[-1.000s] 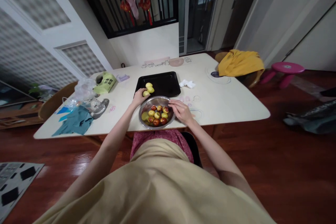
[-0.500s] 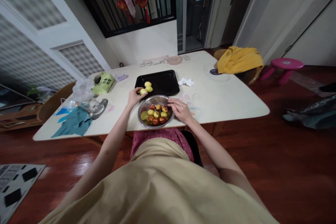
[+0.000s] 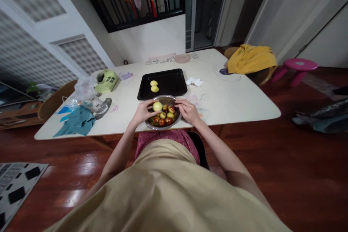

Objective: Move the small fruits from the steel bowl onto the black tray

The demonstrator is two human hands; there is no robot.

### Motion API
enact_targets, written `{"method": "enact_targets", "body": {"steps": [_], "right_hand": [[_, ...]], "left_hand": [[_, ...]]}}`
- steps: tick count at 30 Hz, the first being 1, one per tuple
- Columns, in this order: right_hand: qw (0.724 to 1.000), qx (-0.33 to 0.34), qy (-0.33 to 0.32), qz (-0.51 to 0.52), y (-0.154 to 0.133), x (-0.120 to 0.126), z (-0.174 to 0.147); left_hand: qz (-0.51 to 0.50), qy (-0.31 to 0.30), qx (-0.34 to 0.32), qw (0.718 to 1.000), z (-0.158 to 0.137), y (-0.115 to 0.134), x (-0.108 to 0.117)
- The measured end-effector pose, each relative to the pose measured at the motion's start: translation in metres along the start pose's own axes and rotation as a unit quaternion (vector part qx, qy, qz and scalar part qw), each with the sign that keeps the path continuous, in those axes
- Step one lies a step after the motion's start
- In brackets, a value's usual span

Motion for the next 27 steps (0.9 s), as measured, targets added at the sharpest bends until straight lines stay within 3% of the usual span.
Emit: {"method": "enact_targets", "body": {"steps": [13,21,27], "right_hand": [[1.0,-0.005,-0.01,0.001,0.0,0.001,-0.001],[1.0,-0.001,-0.001,-0.001,-0.004,0.004,0.001],[1.0,-0.02,0.017,0.002,-0.001,0.011,0.004]], "left_hand": [[0.055,-0.005,-0.05,0.997,-0.002,0.009,-0.003],[-0.051,0.211,-0.024,0.976,-0.026,-0.018,0.008],[-0.048,0.237,-0.022,0.97,-0.034,-0.027,0.006]]}}
Point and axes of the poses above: each hand's wrist, its own z-axis towards the middle knuckle, its own x-axis out of the back of the hand, y = z × x, the point moved 4 cm from there along z, towards the middle knuckle, and after that the axes turned 12 degrees about x, right-handed, at the moved point
